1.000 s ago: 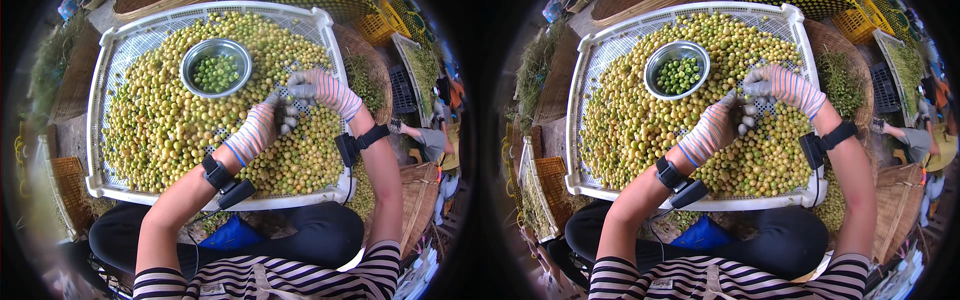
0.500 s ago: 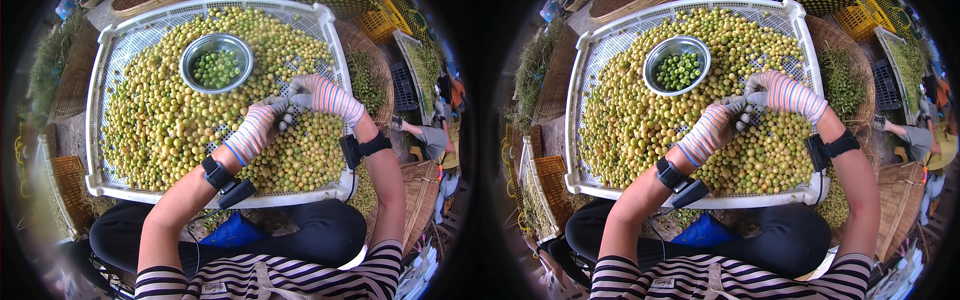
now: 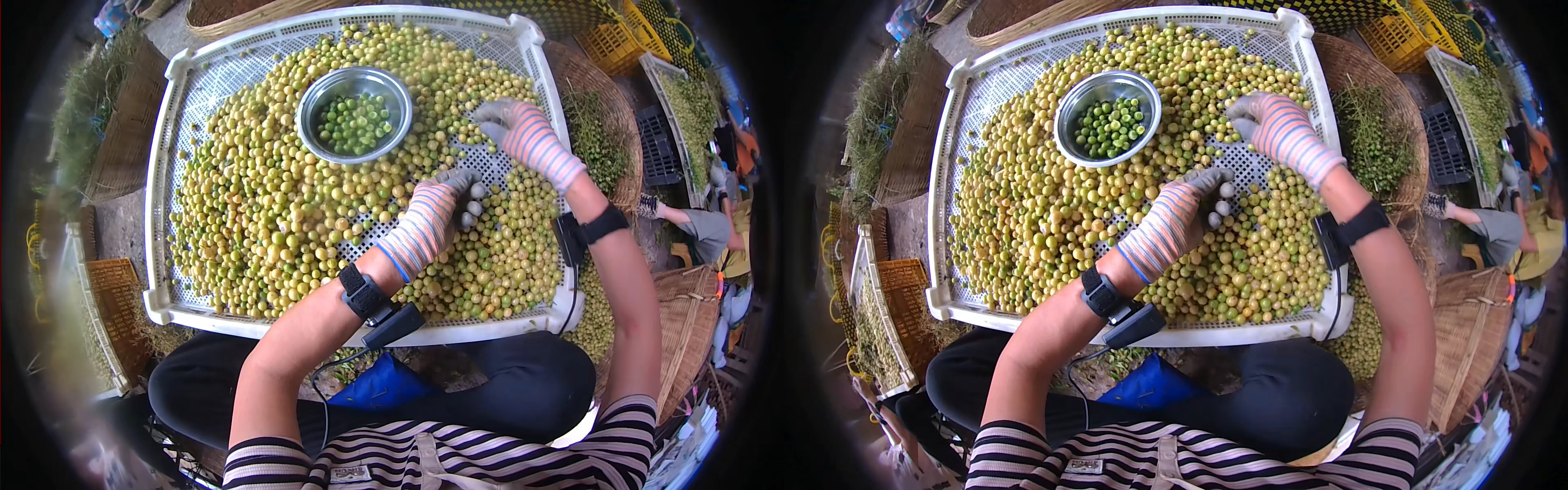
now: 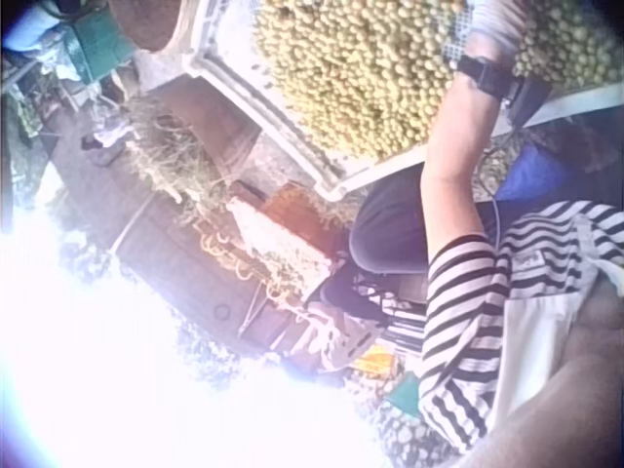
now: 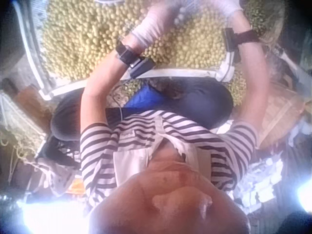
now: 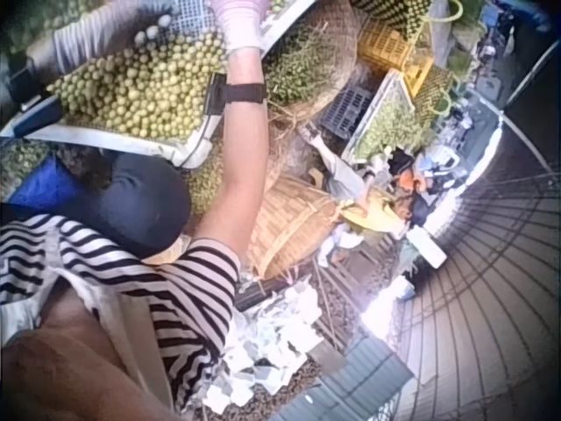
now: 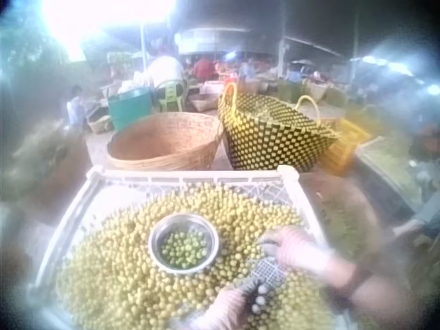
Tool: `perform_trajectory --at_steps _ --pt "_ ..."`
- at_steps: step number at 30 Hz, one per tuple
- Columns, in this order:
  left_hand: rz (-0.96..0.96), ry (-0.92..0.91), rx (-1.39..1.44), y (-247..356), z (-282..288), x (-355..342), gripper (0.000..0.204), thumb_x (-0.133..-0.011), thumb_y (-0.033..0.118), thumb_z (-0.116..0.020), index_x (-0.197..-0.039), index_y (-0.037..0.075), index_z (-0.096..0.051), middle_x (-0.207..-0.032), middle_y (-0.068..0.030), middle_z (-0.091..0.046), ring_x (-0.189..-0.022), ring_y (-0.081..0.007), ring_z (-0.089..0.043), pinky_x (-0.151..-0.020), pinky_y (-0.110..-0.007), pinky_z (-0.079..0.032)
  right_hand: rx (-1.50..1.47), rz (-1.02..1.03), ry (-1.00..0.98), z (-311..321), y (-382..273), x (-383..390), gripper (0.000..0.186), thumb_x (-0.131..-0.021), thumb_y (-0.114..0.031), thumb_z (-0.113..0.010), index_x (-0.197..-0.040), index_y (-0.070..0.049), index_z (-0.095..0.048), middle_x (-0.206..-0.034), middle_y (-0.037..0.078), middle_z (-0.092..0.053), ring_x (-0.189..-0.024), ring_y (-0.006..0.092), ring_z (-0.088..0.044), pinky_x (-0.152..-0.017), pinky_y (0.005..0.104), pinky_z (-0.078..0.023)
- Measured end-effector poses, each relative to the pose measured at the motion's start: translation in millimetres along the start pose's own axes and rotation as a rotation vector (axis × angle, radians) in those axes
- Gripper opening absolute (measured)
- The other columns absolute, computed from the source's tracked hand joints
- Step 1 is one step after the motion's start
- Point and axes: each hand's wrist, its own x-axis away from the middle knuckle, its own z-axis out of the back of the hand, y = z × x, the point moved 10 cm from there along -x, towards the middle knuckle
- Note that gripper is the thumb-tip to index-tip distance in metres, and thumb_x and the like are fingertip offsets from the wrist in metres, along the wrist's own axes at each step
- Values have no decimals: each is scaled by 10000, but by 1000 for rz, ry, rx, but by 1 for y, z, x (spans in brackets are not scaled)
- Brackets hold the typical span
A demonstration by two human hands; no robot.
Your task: Sorting and cleaning small green fruits on a mesh tray.
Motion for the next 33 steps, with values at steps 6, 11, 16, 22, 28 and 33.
perform_trajectory --at_steps 6,11,16,22,28,33 --pt "-27 15 -116 8 5 10 189 -943 184 -481 -1049 57 -573 -721 -4 -560 -566 -109 -504 -470 -224 -392 576 -33 1 -16 18 -40 189 -804 -187 -602 -945 -71 -649 -909 153 -636 -842 351 -615 -756 429 -493" --pt "-84 104 -172 24 19 9 293 -941 161 -471 -1220 90 -525 -688 18 -524 -525 -81 -470 -434 -206 -377 -38 -38 -63 -9 39 -12 190 -791 -194 -643 -864 -18 -648 -737 122 -649 -655 203 -608 -653 339 -487" --pt "-283 66 -414 36 -3 18 371 -939 171 -474 -1302 97 -467 -675 47 -492 -508 -42 -428 -418 -180 -322 -267 -34 -147 -7 1 33 136 -845 -135 -631 -816 -2 -626 -685 33 -599 -671 85 -521 -630 270 -449" --pt "-312 21 -672 20 -13 11 122 -920 163 -537 -981 61 -564 -671 35 -515 -524 -58 -427 -460 -195 -340 -181 55 -130 2 -25 61 106 -825 -101 -616 -864 -3 -622 -757 97 -621 -703 158 -578 -670 300 -470" --pt "-77 113 -641 19 6 19 149 -908 208 -562 -963 69 -562 -647 38 -503 -499 -67 -424 -432 -222 -346 52 118 -158 0 -50 95 123 -790 -168 -610 -851 -69 -650 -824 137 -630 -769 305 -614 -713 411 -491" --pt "-377 80 -1252 39 0 16 434 -880 145 -572 -1294 99 -453 -672 -46 -552 -547 -149 -504 -508 -292 -420 -62 156 -523 -30 -76 125 219 -784 -156 -614 -990 -105 -668 -964 107 -654 -901 269 -621 -827 369 -488"
